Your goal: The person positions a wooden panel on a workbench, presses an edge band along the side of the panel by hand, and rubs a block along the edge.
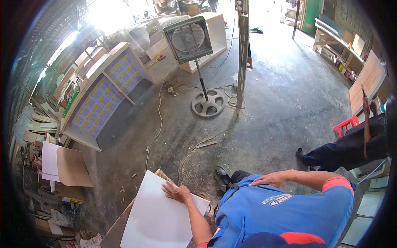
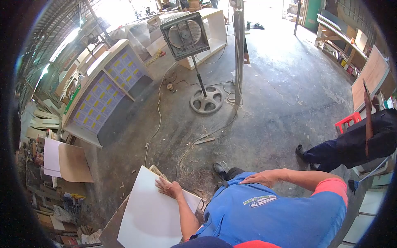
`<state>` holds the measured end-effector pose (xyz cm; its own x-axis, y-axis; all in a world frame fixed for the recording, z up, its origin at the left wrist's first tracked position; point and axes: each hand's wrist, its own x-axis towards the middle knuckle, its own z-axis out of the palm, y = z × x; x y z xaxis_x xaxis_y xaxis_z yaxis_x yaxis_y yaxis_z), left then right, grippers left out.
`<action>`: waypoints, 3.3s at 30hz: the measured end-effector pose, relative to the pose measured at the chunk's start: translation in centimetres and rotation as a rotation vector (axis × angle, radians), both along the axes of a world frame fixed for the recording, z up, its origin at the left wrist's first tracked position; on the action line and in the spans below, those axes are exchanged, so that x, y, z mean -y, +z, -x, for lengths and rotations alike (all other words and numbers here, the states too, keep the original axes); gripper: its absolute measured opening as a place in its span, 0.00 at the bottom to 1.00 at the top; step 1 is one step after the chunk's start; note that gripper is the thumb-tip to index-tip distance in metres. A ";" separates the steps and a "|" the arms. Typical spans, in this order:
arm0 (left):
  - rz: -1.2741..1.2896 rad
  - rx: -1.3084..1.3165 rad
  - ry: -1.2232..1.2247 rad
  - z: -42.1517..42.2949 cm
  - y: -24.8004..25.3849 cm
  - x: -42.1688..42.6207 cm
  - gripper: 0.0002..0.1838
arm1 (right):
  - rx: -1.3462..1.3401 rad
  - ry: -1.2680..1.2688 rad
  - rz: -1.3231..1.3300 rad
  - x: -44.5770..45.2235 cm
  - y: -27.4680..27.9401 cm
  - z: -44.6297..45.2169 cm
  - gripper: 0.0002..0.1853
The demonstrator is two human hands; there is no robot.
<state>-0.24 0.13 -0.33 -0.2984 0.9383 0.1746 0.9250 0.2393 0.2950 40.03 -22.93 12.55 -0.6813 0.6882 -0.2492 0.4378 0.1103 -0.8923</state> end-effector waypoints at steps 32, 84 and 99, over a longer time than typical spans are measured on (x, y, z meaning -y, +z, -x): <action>0.032 -0.008 -0.001 -0.1 0.5 0.2 0.44 | 0.045 0.009 0.050 -0.7 0.1 0.1 0.57; 0.010 0.005 0.010 -0.3 0.8 0.2 0.44 | 0.010 0.006 0.022 -1.0 1.0 0.2 0.46; -0.007 0.007 0.000 -0.3 0.6 0.2 0.43 | 0.041 0.010 0.047 -1.1 1.2 0.2 0.50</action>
